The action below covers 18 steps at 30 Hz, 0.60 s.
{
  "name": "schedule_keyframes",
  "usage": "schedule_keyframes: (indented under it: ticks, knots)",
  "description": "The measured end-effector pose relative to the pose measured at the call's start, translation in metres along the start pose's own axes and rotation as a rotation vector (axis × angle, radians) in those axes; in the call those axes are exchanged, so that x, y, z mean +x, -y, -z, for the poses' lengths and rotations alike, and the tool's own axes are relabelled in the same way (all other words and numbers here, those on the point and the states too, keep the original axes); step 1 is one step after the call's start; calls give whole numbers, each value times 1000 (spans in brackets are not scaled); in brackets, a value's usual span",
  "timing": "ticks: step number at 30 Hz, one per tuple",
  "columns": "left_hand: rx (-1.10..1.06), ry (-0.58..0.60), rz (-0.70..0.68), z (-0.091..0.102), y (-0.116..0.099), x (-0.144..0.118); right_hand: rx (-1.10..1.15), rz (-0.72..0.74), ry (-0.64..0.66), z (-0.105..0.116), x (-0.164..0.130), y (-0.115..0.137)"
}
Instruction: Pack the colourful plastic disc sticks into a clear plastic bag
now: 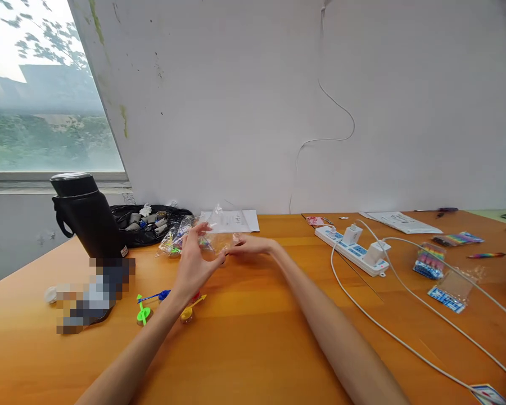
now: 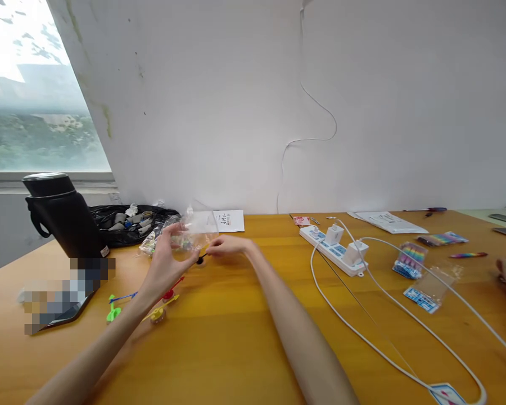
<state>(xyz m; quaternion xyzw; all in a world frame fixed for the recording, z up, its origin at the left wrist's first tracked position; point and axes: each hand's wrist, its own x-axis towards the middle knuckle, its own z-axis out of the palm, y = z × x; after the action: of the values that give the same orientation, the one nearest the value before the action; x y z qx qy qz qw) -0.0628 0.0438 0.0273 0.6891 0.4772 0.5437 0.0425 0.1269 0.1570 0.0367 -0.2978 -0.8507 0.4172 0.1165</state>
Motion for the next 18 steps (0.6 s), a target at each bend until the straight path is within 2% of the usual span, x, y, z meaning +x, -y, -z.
schedule_keyframes:
  ticks: [2,5,7,9,13,18]
  knots:
    - [-14,33,10,-1,-7,-2,-136,-78,-116,29,-26,18]
    - [-76,115,65,-7,-17,-9,-313,-93,-395,66,-71,55]
    - [-118,188,104,-11,-23,-16,-377,-75,-594,80,-102,83]
    - [-153,255,120,-16,-29,-23,-421,-55,-724,84,-130,110]
    - [-162,341,128,-20,-34,-31,-484,64,-795,74,-165,152]
    - [-147,352,127,-21,-31,-31,-541,76,-750,58,-175,176]
